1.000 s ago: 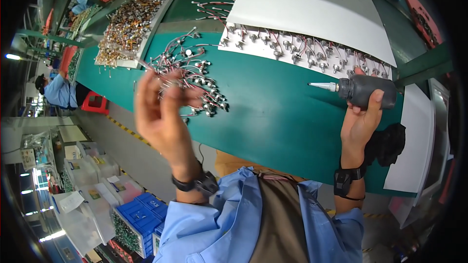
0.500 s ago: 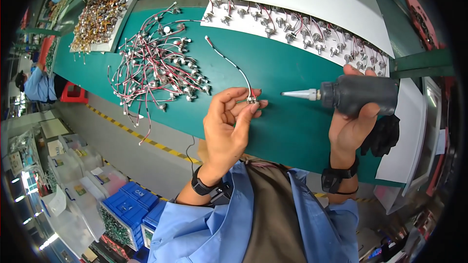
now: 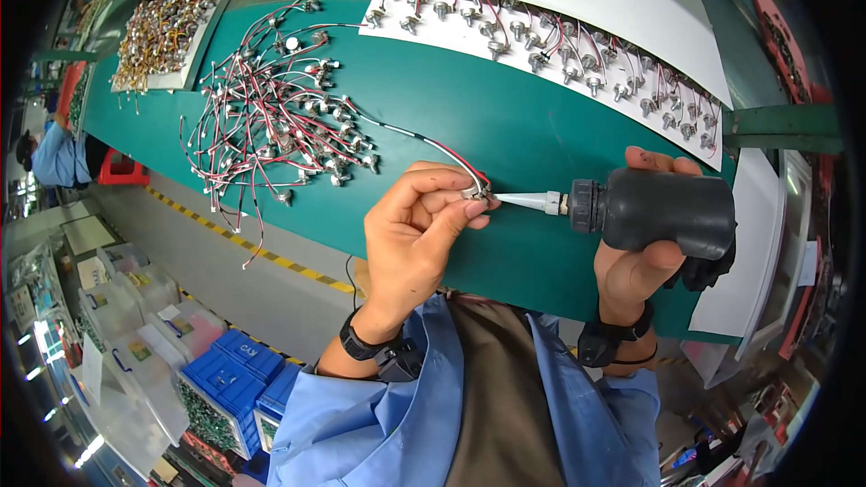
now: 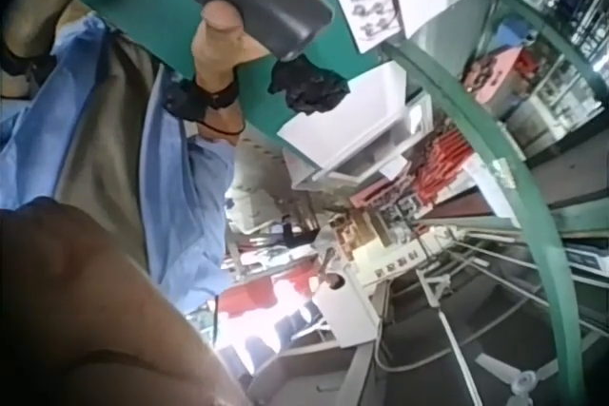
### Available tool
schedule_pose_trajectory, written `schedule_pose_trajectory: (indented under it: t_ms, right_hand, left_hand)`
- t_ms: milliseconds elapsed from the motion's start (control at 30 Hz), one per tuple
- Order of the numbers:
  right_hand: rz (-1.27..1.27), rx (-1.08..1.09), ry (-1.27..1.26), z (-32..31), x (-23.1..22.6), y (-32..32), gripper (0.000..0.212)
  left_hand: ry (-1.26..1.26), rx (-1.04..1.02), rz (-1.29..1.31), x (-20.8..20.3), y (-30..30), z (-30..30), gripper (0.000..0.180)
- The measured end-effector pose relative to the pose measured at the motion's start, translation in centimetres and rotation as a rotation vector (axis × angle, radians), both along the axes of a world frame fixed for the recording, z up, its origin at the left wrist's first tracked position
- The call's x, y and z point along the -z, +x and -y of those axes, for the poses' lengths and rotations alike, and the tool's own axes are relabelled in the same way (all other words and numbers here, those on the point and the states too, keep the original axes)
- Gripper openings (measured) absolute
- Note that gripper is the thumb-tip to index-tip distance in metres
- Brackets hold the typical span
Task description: The person picks up a wire assembly, applies glue to the component from a squeeze bottle, and places it onto a white board. This process is repeated for several assemblies, occasionally wiping the glue bottle tip with a black cloth.
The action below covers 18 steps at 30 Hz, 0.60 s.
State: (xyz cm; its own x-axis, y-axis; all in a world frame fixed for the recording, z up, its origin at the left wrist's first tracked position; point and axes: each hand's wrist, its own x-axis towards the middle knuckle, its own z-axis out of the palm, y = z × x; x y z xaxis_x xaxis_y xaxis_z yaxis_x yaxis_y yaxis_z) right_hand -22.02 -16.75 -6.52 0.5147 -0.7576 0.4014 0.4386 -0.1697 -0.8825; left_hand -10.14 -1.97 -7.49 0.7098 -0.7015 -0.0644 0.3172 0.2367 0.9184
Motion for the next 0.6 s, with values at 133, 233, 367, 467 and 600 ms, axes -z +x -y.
schedule_pose_trajectory:
  t_ms: [133, 233, 367, 467, 600]
  right_hand:
    - [0.087, -0.051, -0.053, 0.04, -0.05, 0.31, 0.080]
    - [0.049, -0.012, -0.028, -0.03, 0.03, 0.18, 0.079]
    - [0.074, -0.043, -0.038, 0.12, -0.06, 0.32, 0.078]
    - [0.087, -0.068, -0.053, 0.04, -0.10, 0.32, 0.077]
    - [0.075, -0.065, -0.074, -0.14, -0.18, 0.40, 0.077]
  left_hand:
    - [-0.017, 0.007, 0.018, 0.20, -0.04, 0.17, 0.016]
    - [-0.017, 0.014, 0.004, 0.12, -0.02, 0.23, 0.015]
    - [-0.030, 0.028, 0.013, 0.02, 0.00, 0.33, 0.015]
    - [-0.030, 0.036, 0.024, 0.13, -0.04, 0.37, 0.015]
    - [-0.020, 0.040, 0.035, 0.11, -0.02, 0.37, 0.014]
